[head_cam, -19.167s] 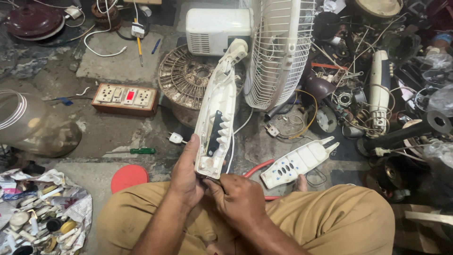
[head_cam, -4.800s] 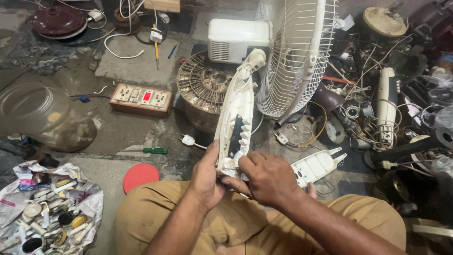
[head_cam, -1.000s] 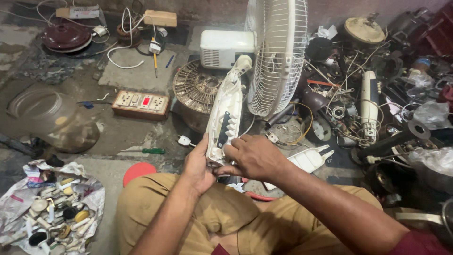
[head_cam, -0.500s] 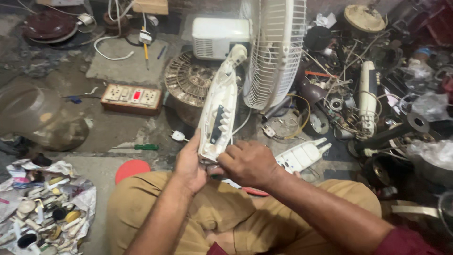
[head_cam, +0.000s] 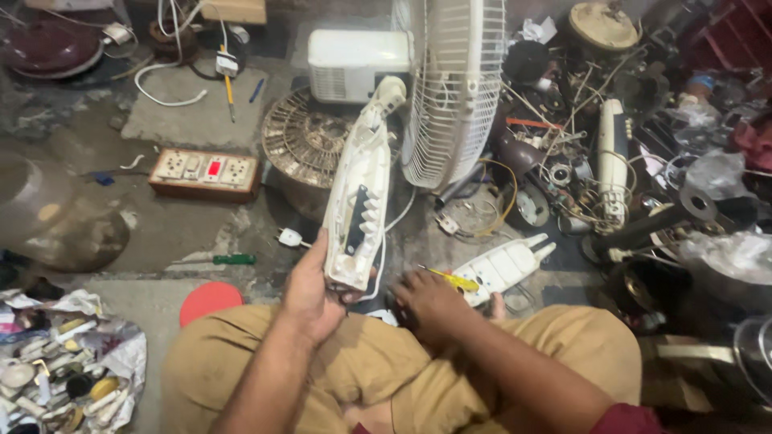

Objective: The person repairs a white plastic fan housing, handling the internal wiring and using a screwdriver and pliers to strip and reconnect wires.

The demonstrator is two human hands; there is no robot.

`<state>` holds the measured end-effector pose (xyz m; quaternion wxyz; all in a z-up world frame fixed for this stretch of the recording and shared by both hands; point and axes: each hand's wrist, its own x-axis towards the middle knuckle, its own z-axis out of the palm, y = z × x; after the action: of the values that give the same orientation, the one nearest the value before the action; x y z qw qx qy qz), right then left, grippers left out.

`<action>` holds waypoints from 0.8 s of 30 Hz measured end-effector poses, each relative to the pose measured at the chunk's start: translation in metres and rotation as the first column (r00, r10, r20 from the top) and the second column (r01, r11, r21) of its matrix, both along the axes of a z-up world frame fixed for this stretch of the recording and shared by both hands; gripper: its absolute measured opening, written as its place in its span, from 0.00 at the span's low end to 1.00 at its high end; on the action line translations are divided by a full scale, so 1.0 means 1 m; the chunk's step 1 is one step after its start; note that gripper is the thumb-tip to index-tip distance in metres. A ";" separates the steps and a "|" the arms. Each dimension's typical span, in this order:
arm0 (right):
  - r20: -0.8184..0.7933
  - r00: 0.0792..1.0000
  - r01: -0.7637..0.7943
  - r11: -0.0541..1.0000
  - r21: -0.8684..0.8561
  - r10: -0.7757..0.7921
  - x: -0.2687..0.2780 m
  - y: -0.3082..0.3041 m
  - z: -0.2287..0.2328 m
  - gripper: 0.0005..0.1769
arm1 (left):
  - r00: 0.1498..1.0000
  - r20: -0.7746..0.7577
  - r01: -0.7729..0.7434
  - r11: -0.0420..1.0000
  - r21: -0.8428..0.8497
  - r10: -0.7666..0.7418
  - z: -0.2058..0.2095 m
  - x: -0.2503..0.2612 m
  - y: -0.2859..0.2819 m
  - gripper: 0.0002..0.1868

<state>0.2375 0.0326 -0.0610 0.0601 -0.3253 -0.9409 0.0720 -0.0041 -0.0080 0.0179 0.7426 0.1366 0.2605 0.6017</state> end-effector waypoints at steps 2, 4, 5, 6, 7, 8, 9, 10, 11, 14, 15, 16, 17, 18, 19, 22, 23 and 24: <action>0.165 0.985 -0.040 0.998 -0.055 0.049 -0.005 -0.003 -0.006 0.33 | 1.000 0.004 -0.010 1.000 -0.014 0.010 0.004 0.001 -0.001 0.24; 0.247 0.967 -0.068 0.998 -0.001 0.066 -0.006 0.001 -0.012 0.33 | 1.000 0.008 -0.017 0.999 -0.037 0.017 0.006 0.001 -0.001 0.24; 0.245 0.967 -0.068 0.998 -0.006 0.067 -0.006 0.002 -0.014 0.33 | 1.000 -0.012 -0.026 0.995 -0.101 0.025 0.007 0.002 -0.001 0.24; 0.253 0.966 -0.036 0.996 -0.085 0.057 -0.006 0.004 -0.015 0.28 | 0.999 -0.032 -0.037 0.986 -0.165 0.032 0.007 0.002 0.000 0.25; 0.265 0.963 -0.003 0.987 -0.160 0.046 -0.006 0.007 -0.014 0.23 | 0.999 -0.032 -0.037 0.986 -0.166 0.032 0.007 0.001 0.000 0.25; 0.266 0.963 -0.003 0.987 -0.160 0.046 -0.007 0.008 -0.013 0.23 | 0.999 -0.022 -0.033 0.991 -0.129 0.030 0.006 0.000 -0.002 0.24; 0.219 0.974 -0.024 0.985 -0.173 0.063 -0.006 0.007 -0.011 0.21 | 0.999 -0.012 -0.031 0.995 -0.093 0.030 0.005 0.000 -0.003 0.23; 0.171 0.982 -0.046 0.982 -0.185 0.078 -0.007 0.007 -0.010 0.19 | 0.999 -0.011 -0.033 0.995 -0.095 0.032 0.004 0.000 -0.002 0.23; 0.170 0.982 -0.049 0.981 -0.189 0.082 -0.009 0.009 -0.010 0.19 | 0.999 -0.034 -0.031 0.991 -0.129 0.026 0.003 0.000 -0.001 0.24; 0.131 0.987 -0.070 0.981 -0.181 0.095 -0.012 0.014 -0.010 0.24 | 0.998 -0.061 -0.034 0.982 -0.186 0.023 0.002 0.000 -0.002 0.25; 0.121 0.985 -0.104 0.985 -0.138 0.121 -0.012 0.016 -0.011 0.20 | 0.998 -0.064 -0.035 0.978 -0.204 0.022 0.002 0.001 -0.002 0.24; 0.113 0.983 -0.137 0.986 -0.093 0.147 -0.012 0.017 -0.011 0.17 | 0.998 -0.063 -0.033 0.978 -0.204 0.021 0.002 0.001 -0.002 0.24; 0.117 0.983 -0.134 0.987 -0.093 0.144 -0.011 0.020 -0.010 0.17 | 0.999 -0.042 -0.028 0.986 -0.162 0.021 0.003 0.002 -0.002 0.25; 0.159 0.974 -0.140 0.982 -0.129 0.160 -0.012 0.028 -0.009 0.19 | 1.000 -0.022 -0.023 0.993 -0.120 0.021 0.003 0.002 -0.002 0.25; 0.197 0.964 -0.145 0.975 -0.165 0.177 -0.012 0.031 -0.010 0.23 | 1.000 -0.022 -0.022 0.993 -0.120 0.019 0.004 0.002 -0.002 0.25; 0.210 0.936 -0.258 0.956 -0.142 0.284 -0.002 0.037 -0.016 0.18 | 1.000 -0.016 -0.026 0.994 -0.107 0.024 0.006 0.001 -0.001 0.24; 0.207 0.934 -0.266 0.954 -0.142 0.291 0.001 0.039 -0.021 0.18 | 0.999 -0.034 -0.023 0.989 -0.146 0.018 0.006 0.002 -0.001 0.25; 0.206 0.928 -0.303 0.951 -0.064 0.309 0.002 0.041 -0.026 0.17 | 0.999 -0.052 -0.021 0.982 -0.186 0.012 0.005 0.001 -0.002 0.25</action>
<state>0.2396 0.0737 -0.0872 -0.0585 -0.1814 -0.9798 0.0598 -0.0034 -0.0095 0.0233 0.7403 0.0798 0.3355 0.5771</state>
